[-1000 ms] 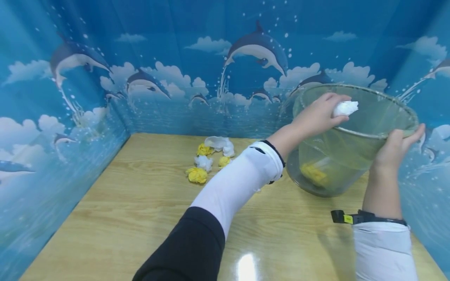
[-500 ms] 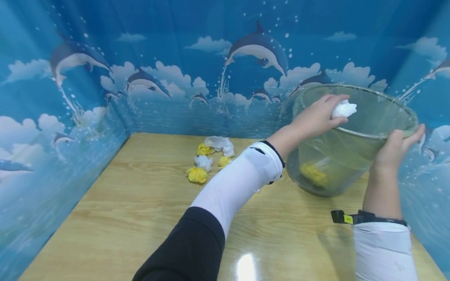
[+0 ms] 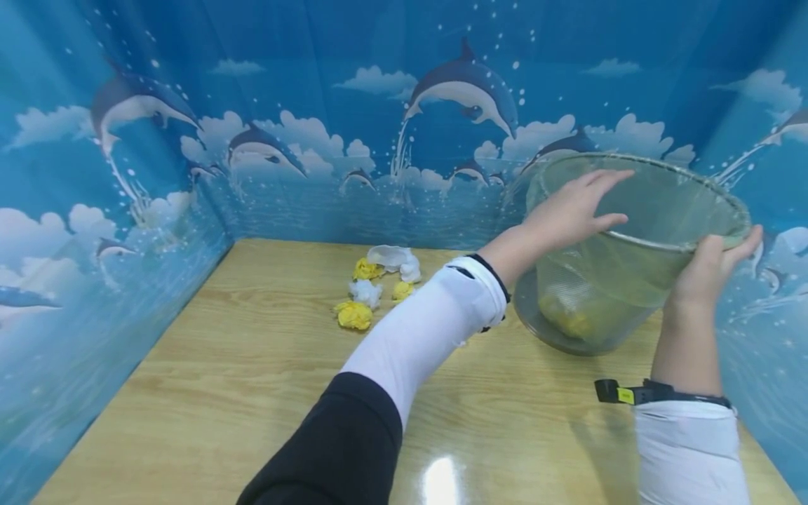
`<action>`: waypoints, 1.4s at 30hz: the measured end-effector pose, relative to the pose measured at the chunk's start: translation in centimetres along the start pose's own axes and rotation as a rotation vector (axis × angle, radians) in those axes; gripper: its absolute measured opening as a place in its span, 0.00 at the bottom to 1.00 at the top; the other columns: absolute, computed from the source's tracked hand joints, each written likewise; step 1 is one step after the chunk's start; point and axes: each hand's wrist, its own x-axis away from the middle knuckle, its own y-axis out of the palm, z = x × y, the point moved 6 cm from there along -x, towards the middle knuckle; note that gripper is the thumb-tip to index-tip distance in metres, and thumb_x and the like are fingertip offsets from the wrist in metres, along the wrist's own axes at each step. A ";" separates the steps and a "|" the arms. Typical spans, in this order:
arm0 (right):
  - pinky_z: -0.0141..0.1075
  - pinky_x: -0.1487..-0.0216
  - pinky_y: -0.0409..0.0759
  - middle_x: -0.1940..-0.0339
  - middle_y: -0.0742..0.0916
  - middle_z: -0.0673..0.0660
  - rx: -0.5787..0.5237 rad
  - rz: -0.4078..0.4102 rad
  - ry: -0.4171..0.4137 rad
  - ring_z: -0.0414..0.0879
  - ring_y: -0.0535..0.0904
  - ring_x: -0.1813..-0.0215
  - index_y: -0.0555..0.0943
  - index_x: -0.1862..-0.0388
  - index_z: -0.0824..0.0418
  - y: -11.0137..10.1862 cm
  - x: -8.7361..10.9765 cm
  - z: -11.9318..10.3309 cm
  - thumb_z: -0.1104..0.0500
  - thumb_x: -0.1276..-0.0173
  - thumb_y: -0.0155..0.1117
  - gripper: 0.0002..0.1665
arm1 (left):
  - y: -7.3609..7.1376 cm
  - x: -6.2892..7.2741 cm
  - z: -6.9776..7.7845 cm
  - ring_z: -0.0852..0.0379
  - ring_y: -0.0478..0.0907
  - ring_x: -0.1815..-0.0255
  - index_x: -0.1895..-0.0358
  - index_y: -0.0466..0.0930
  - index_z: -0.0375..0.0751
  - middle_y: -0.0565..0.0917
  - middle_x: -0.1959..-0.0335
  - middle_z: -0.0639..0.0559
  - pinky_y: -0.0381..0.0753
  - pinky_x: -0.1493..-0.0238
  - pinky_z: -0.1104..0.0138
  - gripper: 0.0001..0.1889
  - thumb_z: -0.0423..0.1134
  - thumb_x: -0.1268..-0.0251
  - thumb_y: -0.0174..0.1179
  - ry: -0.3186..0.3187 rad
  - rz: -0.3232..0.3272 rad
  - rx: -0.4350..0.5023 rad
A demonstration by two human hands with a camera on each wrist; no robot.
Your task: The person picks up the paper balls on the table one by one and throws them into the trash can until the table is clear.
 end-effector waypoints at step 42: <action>0.29 0.26 0.30 0.24 0.30 0.34 0.023 -0.047 0.091 0.27 0.26 0.25 0.24 0.25 0.32 -0.2 -0.2 -0.2 0.53 0.26 0.31 0.41 | -3.1 6.5 -9.3 0.56 0.21 0.22 0.22 0.35 0.65 0.32 0.20 0.58 0.28 0.22 0.52 0.38 0.61 0.27 0.44 0.001 0.155 0.002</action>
